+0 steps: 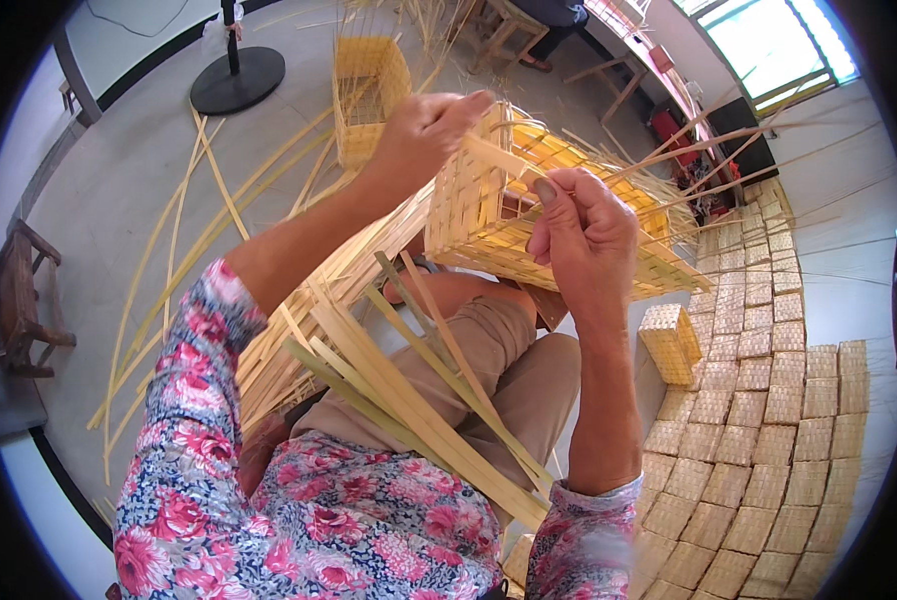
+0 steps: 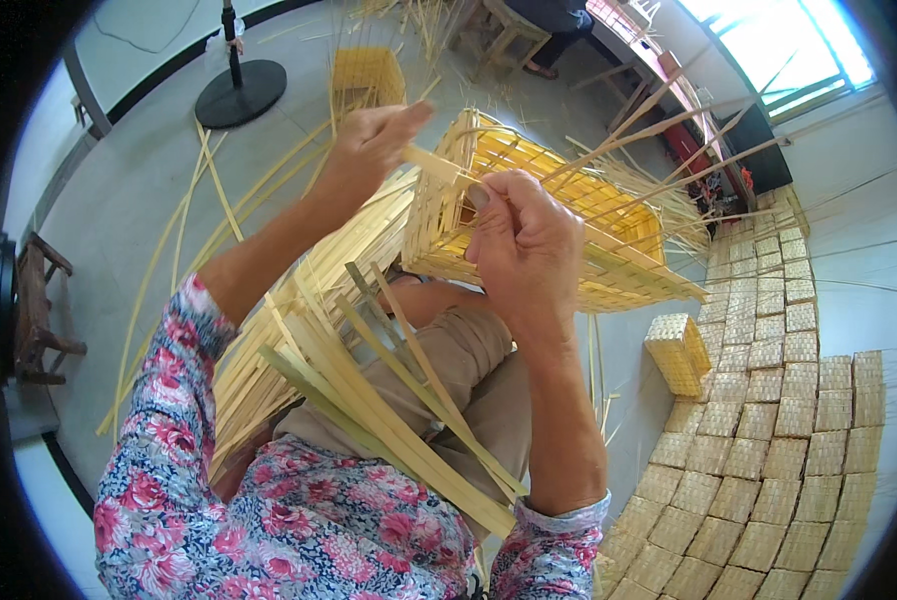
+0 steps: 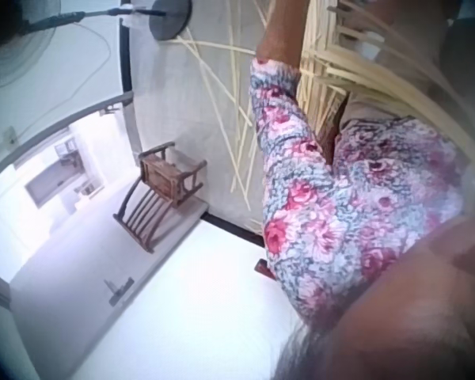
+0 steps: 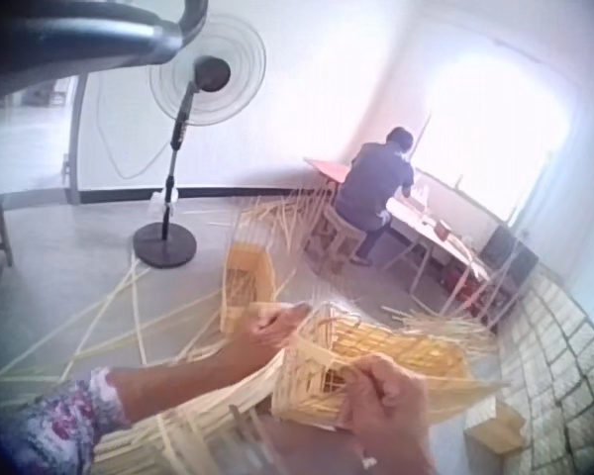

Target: The person weaves a rectangular basket by hand, interlacing thin bamboo strips through a pre-formed frame. They repeatedly pull strips through the weave, adjust tension, and trim excess material with scissors.

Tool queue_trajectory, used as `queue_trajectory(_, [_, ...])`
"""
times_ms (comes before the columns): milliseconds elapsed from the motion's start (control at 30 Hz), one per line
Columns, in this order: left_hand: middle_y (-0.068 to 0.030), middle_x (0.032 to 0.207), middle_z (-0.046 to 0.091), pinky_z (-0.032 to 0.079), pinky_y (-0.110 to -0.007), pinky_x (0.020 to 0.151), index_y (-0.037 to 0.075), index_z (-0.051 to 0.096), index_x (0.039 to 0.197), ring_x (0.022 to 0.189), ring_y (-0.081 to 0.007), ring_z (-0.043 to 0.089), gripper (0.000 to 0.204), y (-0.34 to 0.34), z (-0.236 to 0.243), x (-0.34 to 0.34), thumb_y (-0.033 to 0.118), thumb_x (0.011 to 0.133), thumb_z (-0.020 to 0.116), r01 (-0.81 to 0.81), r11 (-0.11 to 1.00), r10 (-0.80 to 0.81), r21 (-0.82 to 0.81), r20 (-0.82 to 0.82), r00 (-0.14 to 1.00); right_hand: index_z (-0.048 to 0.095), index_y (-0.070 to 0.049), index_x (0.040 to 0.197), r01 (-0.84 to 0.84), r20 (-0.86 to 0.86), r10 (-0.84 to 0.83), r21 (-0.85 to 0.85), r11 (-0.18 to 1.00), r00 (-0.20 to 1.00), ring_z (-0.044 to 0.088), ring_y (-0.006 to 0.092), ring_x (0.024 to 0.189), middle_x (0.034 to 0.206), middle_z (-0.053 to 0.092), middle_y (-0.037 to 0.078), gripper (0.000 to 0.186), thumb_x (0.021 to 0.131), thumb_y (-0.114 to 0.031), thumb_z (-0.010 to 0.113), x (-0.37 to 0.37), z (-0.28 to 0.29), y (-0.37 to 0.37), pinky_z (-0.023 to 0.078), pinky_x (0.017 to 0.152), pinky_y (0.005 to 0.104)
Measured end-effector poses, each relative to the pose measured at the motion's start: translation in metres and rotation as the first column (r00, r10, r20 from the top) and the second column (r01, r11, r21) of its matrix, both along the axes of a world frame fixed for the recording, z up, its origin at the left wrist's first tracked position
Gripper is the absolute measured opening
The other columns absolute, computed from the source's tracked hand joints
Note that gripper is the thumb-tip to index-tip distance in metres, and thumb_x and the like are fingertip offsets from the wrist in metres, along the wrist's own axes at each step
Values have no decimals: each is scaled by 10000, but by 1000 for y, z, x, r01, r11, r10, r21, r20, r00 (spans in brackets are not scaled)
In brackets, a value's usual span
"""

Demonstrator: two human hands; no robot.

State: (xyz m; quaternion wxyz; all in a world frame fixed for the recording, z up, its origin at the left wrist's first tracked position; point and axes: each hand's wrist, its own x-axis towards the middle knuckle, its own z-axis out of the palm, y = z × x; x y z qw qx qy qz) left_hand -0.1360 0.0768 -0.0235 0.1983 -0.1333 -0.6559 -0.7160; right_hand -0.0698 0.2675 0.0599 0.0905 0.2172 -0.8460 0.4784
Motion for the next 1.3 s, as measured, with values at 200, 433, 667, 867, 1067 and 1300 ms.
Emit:
queue_trajectory(200, [79, 602, 367, 260, -283, 477, 41, 519, 651, 583, -43, 304, 490, -16, -8, 61, 345, 1021, 623, -139, 989, 138, -59, -21, 990, 660, -28, 901, 19, -62, -20, -24, 1000, 998, 564, 114, 532, 625, 600, 57, 100, 956, -110, 642, -7, -17, -7, 438, 527, 292])
queue_trajectory(433, [60, 610, 443, 325, -269, 481, 17, 579, 698, 579, -36, 384, 496, -13, -13, 72, 376, 1040, 577, 16, 995, -36, 101, 205, 978, 644, -61, 878, 71, -290, -16, 180, 981, 957, 586, 284, 569, 679, 626, 125, 116, 953, -149, 640, -5, -20, -15, 459, 559, 349])
queue_trajectory(667, [53, 630, 479, 360, -248, 517, 37, 580, 718, 606, -27, 446, 435, -9, 17, 88, 323, 1046, 574, 320, 919, -281, -230, 186, 941, 662, -57, 911, 61, -182, -47, 72, 996, 982, 633, 294, 601, 693, 638, 138, 115, 962, -150, 619, -7, -18, -8, 469, 561, 357])
queue_trajectory(867, [-180, 663, 613, 512, -445, 616, 37, 659, 754, 626, -361, 622, 299, 2, -9, 107, 290, 914, 660, 229, 630, -342, -742, 0, 940, 677, -60, 966, 77, -214, -55, 95, 993, 975, 639, 280, 595, 692, 636, 147, 103, 958, -114, 591, -21, -14, 4, 477, 567, 351])
queue_trajectory(1067, [-65, 736, 681, 499, -323, 612, 35, 712, 868, 643, -151, 622, 220, -19, 11, 71, 238, 944, 672, 183, 838, -188, -514, 42, 981, 677, -23, 1055, -67, -205, 64, -5, 998, 977, 513, 38, 552, 638, 583, -4, 145, 1014, -118, 576, 5, -11, 17, 381, 516, 207])
queue_trajectory(1300, [-33, 1065, 694, 523, -239, 824, 30, 693, 1148, 961, -91, 636, 256, 16, 14, 28, 231, 1037, 580, 417, 904, -424, 92, 77, 902, 600, -28, 1141, -28, -259, -57, -313, 949, 964, 574, 39, 600, 723, 623, 17, 190, 956, 5, 625, 14, -26, 44, 416, 546, 192])
